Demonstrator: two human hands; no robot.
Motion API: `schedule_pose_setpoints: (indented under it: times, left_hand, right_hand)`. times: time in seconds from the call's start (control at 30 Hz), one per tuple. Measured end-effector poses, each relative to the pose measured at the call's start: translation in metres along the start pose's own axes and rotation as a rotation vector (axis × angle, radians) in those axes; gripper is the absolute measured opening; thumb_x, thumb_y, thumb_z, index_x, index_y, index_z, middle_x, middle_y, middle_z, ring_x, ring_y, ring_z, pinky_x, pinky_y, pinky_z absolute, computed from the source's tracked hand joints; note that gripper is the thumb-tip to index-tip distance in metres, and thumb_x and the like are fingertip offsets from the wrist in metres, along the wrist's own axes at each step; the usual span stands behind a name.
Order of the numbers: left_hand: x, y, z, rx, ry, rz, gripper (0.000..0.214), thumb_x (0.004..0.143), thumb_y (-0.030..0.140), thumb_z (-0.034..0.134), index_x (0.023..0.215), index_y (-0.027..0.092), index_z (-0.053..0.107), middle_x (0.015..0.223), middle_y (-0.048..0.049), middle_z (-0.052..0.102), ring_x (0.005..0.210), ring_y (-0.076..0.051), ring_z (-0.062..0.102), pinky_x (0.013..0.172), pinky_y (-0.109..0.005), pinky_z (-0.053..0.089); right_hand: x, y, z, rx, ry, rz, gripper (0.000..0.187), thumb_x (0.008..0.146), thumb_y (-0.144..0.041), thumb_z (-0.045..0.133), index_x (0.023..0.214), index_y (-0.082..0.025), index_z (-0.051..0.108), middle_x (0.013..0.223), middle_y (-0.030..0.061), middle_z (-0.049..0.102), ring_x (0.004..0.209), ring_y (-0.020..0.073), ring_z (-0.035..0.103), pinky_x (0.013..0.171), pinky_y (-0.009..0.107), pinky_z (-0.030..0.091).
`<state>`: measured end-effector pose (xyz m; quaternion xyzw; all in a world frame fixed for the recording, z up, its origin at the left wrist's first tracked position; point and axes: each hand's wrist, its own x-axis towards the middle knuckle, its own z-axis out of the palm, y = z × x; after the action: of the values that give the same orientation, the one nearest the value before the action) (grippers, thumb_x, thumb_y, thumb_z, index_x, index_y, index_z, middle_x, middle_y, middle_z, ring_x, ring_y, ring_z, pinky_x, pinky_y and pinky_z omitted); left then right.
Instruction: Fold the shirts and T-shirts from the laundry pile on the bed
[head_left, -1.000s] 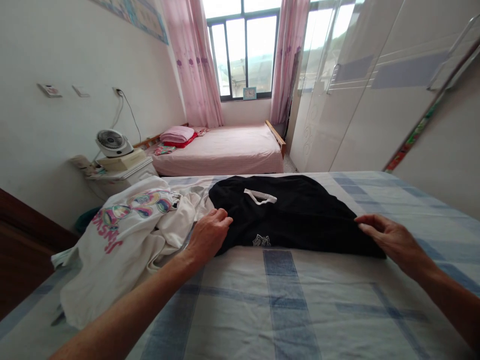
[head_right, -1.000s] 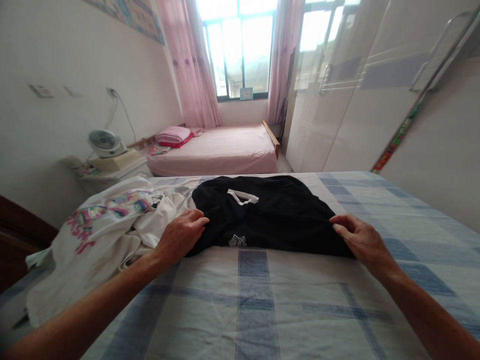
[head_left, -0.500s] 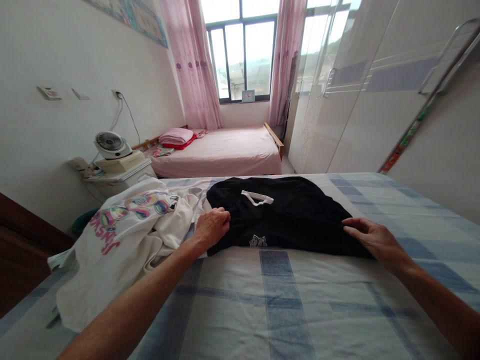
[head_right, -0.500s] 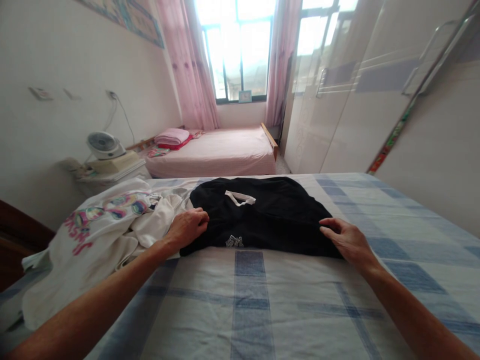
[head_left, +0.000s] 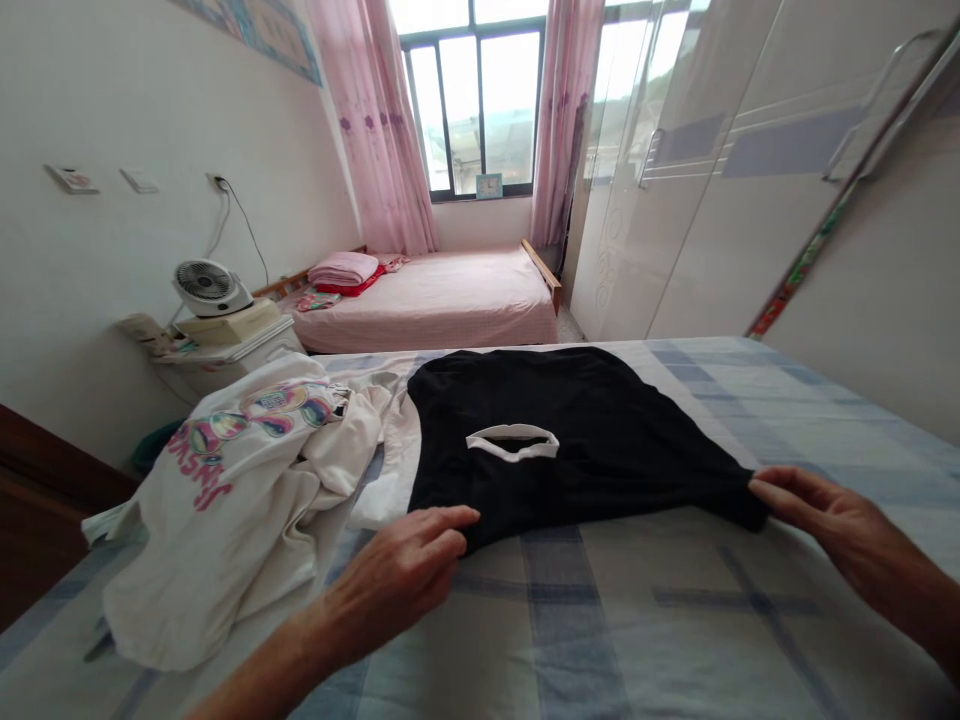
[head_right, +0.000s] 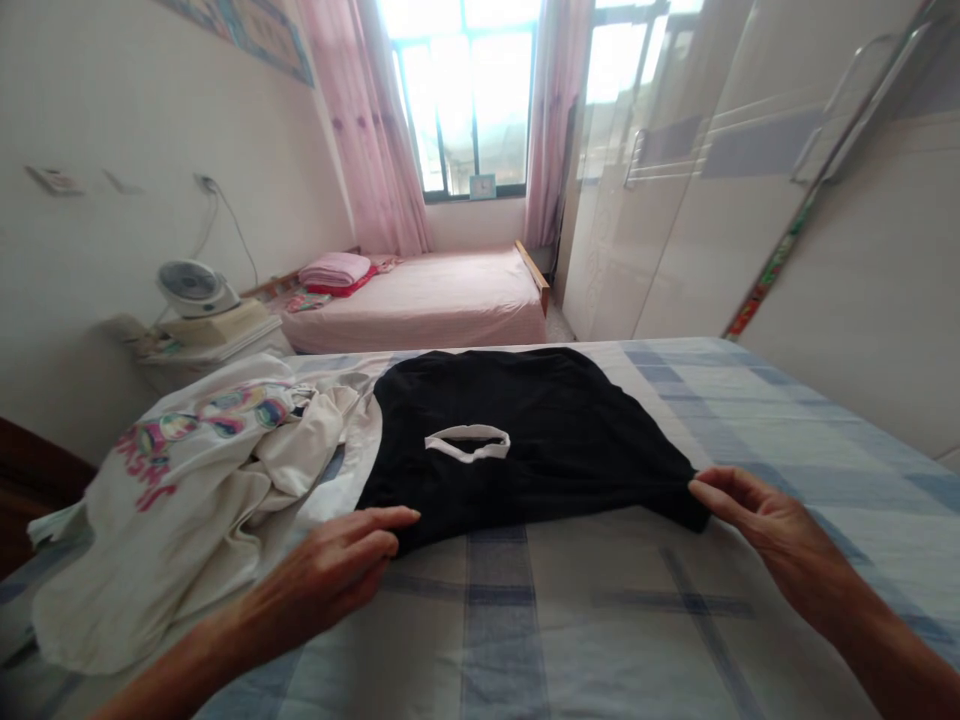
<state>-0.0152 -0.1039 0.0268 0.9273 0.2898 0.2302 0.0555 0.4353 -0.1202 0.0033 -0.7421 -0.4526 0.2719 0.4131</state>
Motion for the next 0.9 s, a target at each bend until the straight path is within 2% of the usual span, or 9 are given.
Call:
schedule_pose_setpoints:
  times: [0.1, 0.2, 0.3, 0.4, 0.47, 0.53, 0.6, 0.8, 0.9]
  left_hand:
    - [-0.009, 0.007, 0.019, -0.078, 0.014, 0.008, 0.018, 0.085, 0.003, 0.043, 0.091, 0.018, 0.052, 0.118, -0.0073, 0.062, 0.105, -0.012, 0.061, 0.089, -0.019, 0.049]
    - [-0.013, 0.011, 0.016, -0.102, 0.072, 0.043, 0.022, 0.082, 0.002, 0.044, 0.096, 0.018, 0.051, 0.112, -0.0082, 0.063, 0.102, -0.013, 0.062, 0.087, -0.020, 0.050]
    - [-0.020, 0.013, 0.011, -0.129, 0.031, 0.040, 0.022, 0.079, 0.003, 0.044, 0.093, 0.019, 0.051, 0.106, -0.0067, 0.064, 0.095, -0.012, 0.063, 0.081, -0.020, 0.051]
    - [-0.021, 0.010, 0.016, -0.028, 0.113, -0.133, 0.015, 0.081, 0.016, 0.052, 0.095, 0.019, 0.051, 0.113, -0.0091, 0.061, 0.102, -0.018, 0.061, 0.084, -0.027, 0.052]
    - [-0.013, 0.007, 0.025, 0.111, 0.189, -0.317, 0.036, 0.078, 0.032, 0.062, 0.109, 0.017, 0.051, 0.119, -0.0136, 0.058, 0.108, -0.026, 0.058, 0.088, -0.038, 0.051]
    - [0.001, 0.003, 0.033, 0.195, 0.152, -0.471, 0.054, 0.074, 0.040, 0.067, 0.118, 0.015, 0.051, 0.114, -0.0149, 0.060, 0.105, -0.030, 0.058, 0.087, -0.045, 0.051]
    - [0.015, 0.000, 0.035, 0.158, 0.048, -0.518, 0.037, 0.076, 0.031, 0.064, 0.109, 0.016, 0.058, 0.099, -0.0100, 0.065, 0.094, -0.026, 0.061, 0.082, -0.042, 0.052]
    - [0.016, 0.007, 0.009, -0.293, 0.041, -0.263, 0.011, 0.081, 0.013, 0.053, 0.082, 0.020, 0.061, 0.102, -0.0056, 0.064, 0.095, -0.017, 0.060, 0.084, -0.029, 0.050]
    - [0.002, 0.015, 0.000, -0.415, -0.039, -0.233, 0.016, 0.075, 0.007, 0.053, 0.080, 0.020, 0.060, 0.112, -0.0065, 0.063, 0.100, -0.016, 0.061, 0.088, -0.026, 0.049]
  right_hand:
    - [-0.007, 0.000, 0.002, 0.126, -0.035, 0.104, 0.039, 0.055, -0.056, 0.071, 0.078, -0.027, 0.060, 0.072, 0.0001, 0.063, 0.064, 0.0207, 0.059, 0.055, 0.031, 0.050]
    - [-0.008, -0.007, -0.004, 0.123, 0.172, -0.046, 0.039, 0.053, -0.054, 0.071, 0.079, -0.028, 0.060, 0.079, -0.0019, 0.062, 0.074, 0.0179, 0.058, 0.064, 0.026, 0.049]
    - [-0.008, -0.002, -0.009, 0.149, 0.045, -0.002, 0.045, 0.058, -0.058, 0.068, 0.094, -0.031, 0.061, 0.091, -0.0012, 0.066, 0.083, 0.0201, 0.061, 0.068, 0.026, 0.050]
    - [-0.007, 0.010, -0.003, 0.074, -0.135, 0.119, 0.058, 0.063, -0.059, 0.066, 0.114, -0.032, 0.059, 0.097, 0.0014, 0.069, 0.094, 0.0249, 0.063, 0.077, 0.031, 0.051]
    - [-0.006, 0.011, 0.006, 0.003, -0.134, 0.088, 0.061, 0.063, -0.058, 0.067, 0.118, -0.031, 0.059, 0.103, 0.0018, 0.069, 0.105, 0.0266, 0.059, 0.088, 0.033, 0.047]
    - [-0.006, 0.006, 0.013, -0.001, -0.127, 0.013, 0.058, 0.064, -0.056, 0.067, 0.116, -0.030, 0.061, 0.111, 0.0013, 0.067, 0.111, 0.0267, 0.056, 0.094, 0.034, 0.044]
    - [-0.006, -0.003, 0.015, 0.037, -0.141, -0.035, 0.052, 0.066, -0.053, 0.066, 0.113, -0.030, 0.062, 0.112, 0.0009, 0.066, 0.109, 0.0257, 0.057, 0.093, 0.033, 0.044]
    - [-0.009, 0.000, -0.009, 0.218, 0.088, -0.091, 0.033, 0.062, -0.045, 0.071, 0.090, -0.029, 0.067, 0.094, -0.0015, 0.068, 0.095, 0.0202, 0.060, 0.083, 0.024, 0.047]
    - [-0.016, 0.017, -0.015, 0.294, -0.015, 0.107, 0.036, 0.059, -0.044, 0.074, 0.091, -0.031, 0.066, 0.084, -0.0009, 0.068, 0.076, 0.0203, 0.062, 0.063, 0.025, 0.051]
